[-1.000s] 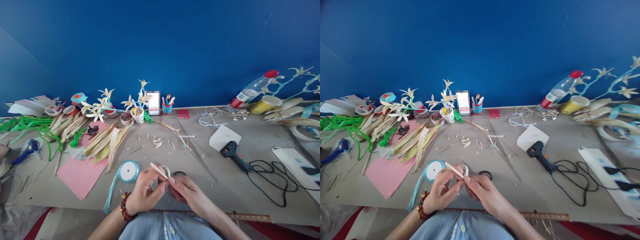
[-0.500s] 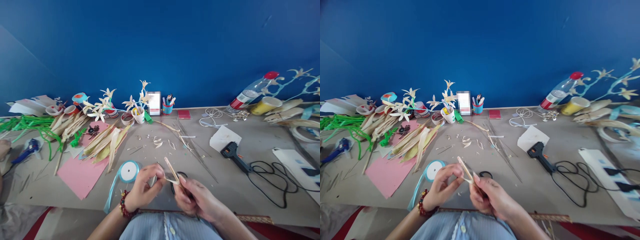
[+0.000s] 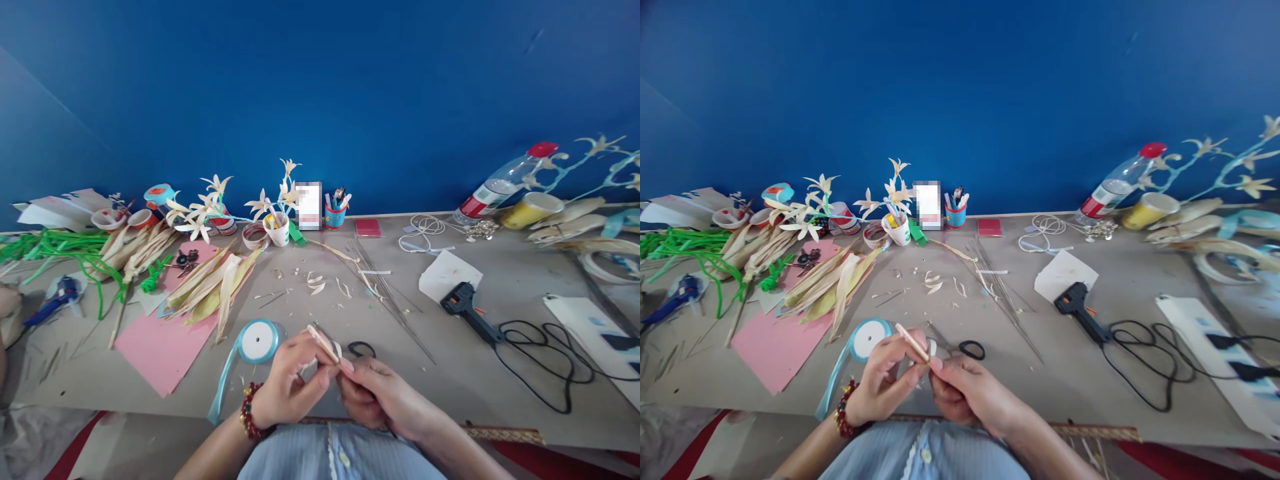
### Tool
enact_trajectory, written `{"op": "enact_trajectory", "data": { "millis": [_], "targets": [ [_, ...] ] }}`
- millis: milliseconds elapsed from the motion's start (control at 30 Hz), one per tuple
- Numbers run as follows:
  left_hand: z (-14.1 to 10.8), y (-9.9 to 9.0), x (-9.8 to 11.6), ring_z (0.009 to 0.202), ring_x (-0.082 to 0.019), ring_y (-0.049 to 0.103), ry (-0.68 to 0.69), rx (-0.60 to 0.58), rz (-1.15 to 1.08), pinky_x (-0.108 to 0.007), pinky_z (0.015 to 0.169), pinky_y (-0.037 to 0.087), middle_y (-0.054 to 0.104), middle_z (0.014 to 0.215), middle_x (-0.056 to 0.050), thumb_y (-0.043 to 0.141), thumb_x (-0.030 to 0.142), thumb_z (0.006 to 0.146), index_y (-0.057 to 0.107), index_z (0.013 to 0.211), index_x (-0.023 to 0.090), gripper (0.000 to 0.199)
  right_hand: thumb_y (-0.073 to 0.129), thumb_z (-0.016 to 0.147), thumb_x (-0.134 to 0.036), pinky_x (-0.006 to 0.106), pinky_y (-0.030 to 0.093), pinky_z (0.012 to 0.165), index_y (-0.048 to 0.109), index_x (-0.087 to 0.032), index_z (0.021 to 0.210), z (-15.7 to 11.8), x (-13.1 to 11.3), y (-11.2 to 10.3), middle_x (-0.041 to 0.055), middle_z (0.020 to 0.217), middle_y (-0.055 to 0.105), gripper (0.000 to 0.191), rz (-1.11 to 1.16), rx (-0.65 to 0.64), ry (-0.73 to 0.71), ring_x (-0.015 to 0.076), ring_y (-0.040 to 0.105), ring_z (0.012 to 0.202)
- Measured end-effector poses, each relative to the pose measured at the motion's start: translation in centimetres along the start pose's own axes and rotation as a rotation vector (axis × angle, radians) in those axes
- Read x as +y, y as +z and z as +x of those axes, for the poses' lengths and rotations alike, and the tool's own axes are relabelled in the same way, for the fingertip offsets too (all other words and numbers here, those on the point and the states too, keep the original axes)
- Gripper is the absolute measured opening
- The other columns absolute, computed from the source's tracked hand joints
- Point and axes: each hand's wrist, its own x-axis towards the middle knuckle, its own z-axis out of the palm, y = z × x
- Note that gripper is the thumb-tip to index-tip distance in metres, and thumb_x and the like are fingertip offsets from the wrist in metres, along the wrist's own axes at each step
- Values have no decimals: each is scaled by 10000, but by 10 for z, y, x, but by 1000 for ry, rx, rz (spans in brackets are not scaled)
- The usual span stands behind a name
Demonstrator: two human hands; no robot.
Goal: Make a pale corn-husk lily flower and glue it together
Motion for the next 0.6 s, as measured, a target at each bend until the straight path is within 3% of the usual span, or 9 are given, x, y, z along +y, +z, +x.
{"op": "enact_trajectory", "data": {
  "millis": [100, 167, 300, 400, 500, 600],
  "targets": [
    [2, 0, 0, 676, -149, 572, 15, 23, 13, -271, 689, 475, 622, 697, -15, 542, 120, 860, 547, 781, 191, 106, 528, 854, -681, 201, 63, 349, 311, -227, 536, -1, 1, -5, -126, 391, 218, 595, 123, -90, 47, 39, 107, 345],
    [1, 0, -2, 680, -148, 581, 16, 67, 38, -266, 692, 480, 624, 702, -12, 558, 120, 862, 547, 793, 193, 100, 475, 859, -718, 209, 82, 356, 332, -227, 557, -2, 0, -5, -121, 412, 230, 593, 40, -71, 10, 47, 113, 357],
    [-2, 0, -5, 740, -158, 602, -35, 75, 82, -273, 717, 487, 647, 770, -31, 572, 124, 867, 571, 829, 190, 76, 392, 927, -680, 246, 205, 461, 390, -201, 589, -3, -5, -1, -58, 543, 344, 586, -555, 180, -247, 87, 274, 488],
    [-3, 0, -5, 740, -164, 588, -40, 59, 84, -284, 700, 486, 631, 778, -40, 555, 140, 874, 582, 829, 186, 70, 351, 985, -594, 266, 237, 530, 386, -195, 609, -4, -7, 3, -38, 588, 377, 549, -817, 326, -272, 106, 332, 556],
    [-3, 0, -5, 729, -169, 573, -11, 45, 77, -295, 681, 484, 611, 748, -40, 538, 152, 881, 585, 831, 185, 76, 379, 956, -635, 260, 237, 509, 379, -200, 584, -2, -7, 5, -51, 540, 349, 572, -711, 339, -216, 96, 310, 518],
    [-2, 0, -3, 729, -172, 580, 29, 27, 57, -304, 690, 488, 616, 729, -40, 543, 152, 876, 583, 824, 185, 73, 478, 874, -695, 235, 156, 421, 321, -220, 529, 0, -3, 4, -92, 474, 253, 608, -331, 191, -109, 63, 206, 428]
  ]
}}
